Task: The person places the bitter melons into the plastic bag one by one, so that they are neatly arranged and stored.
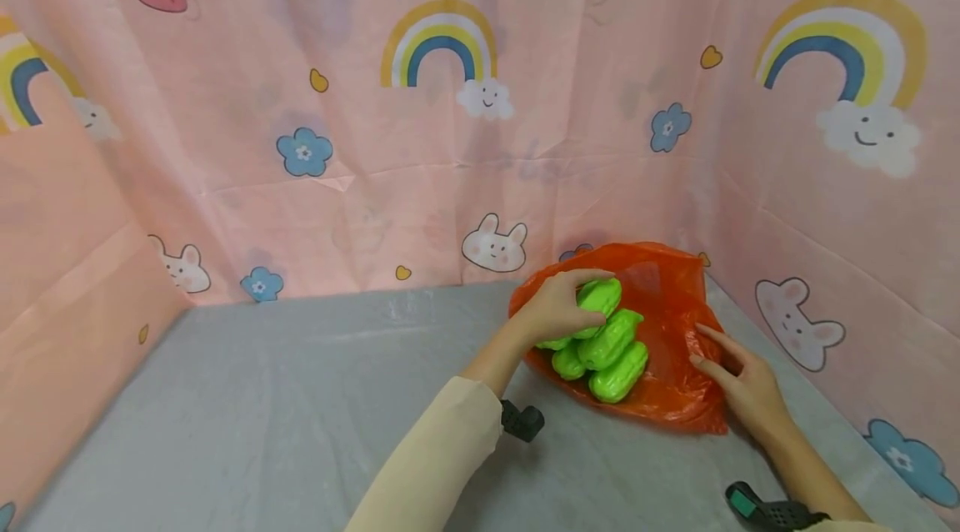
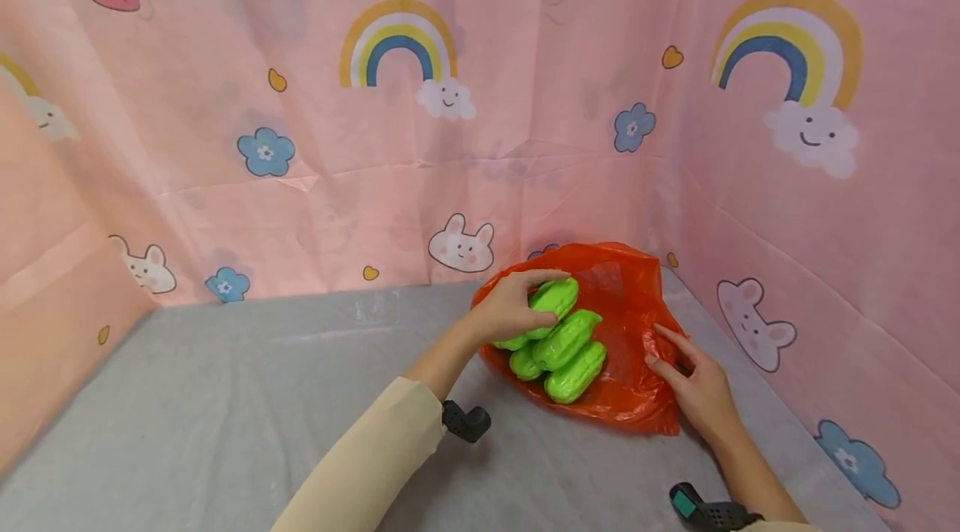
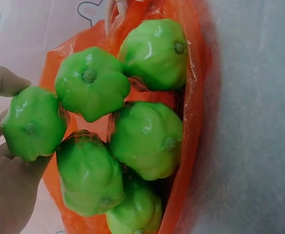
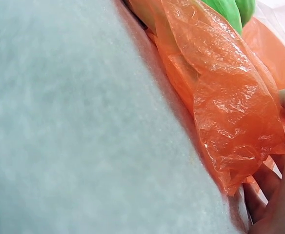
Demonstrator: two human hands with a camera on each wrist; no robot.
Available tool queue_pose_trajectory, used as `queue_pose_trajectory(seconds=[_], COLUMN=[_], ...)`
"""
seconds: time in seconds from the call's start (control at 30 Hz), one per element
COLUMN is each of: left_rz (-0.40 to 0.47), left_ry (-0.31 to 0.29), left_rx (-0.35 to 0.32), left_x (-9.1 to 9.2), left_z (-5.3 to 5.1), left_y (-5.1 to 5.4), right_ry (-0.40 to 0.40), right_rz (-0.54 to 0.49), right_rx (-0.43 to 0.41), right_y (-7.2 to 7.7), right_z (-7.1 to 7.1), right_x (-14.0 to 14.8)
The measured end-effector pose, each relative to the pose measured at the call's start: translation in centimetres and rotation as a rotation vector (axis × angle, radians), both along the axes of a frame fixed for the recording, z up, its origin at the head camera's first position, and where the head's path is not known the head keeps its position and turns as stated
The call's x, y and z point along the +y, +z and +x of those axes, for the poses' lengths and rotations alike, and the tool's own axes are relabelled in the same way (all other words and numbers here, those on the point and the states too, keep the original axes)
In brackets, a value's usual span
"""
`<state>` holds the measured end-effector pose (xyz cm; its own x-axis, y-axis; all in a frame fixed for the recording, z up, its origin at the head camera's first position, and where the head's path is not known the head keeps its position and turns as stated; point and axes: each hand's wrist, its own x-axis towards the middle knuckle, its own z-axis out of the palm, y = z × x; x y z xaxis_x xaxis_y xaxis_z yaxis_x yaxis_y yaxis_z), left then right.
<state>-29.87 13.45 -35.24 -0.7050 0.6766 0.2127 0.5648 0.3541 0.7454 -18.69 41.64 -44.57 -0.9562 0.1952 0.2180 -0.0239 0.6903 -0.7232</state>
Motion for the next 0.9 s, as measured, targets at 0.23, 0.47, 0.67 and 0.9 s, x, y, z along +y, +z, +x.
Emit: queue_pose_trajectory(seconds=[0.23, 0.47, 0.67, 0.9], left_rz=[-0.036, -0.051, -0.035, -0.020], left_ry=[-0.016, -0.035, -0.055, -0.033], left_rx=[0.008, 0.030, 0.045, 0.058], left_x=[0.4, 0.5, 0.7, -1.0], left_z=[0.1, 0.2, 0.2, 0.6], left_y=[-0.2, -0.3, -0.4, 0.5], right_ry=[-0.007, -0.006, -0.016, -0.009], right_rz=[-0.014, -0.014, 0.005, -0.040], right_rx=[0.006, 0.027, 0.002, 0.029], right_y=[0.1, 0.1, 0.2, 0.7], right_z=[0.3, 0.6, 0.7, 0.7], right_x=[-0.2, -0.2, -0.1, -0.3])
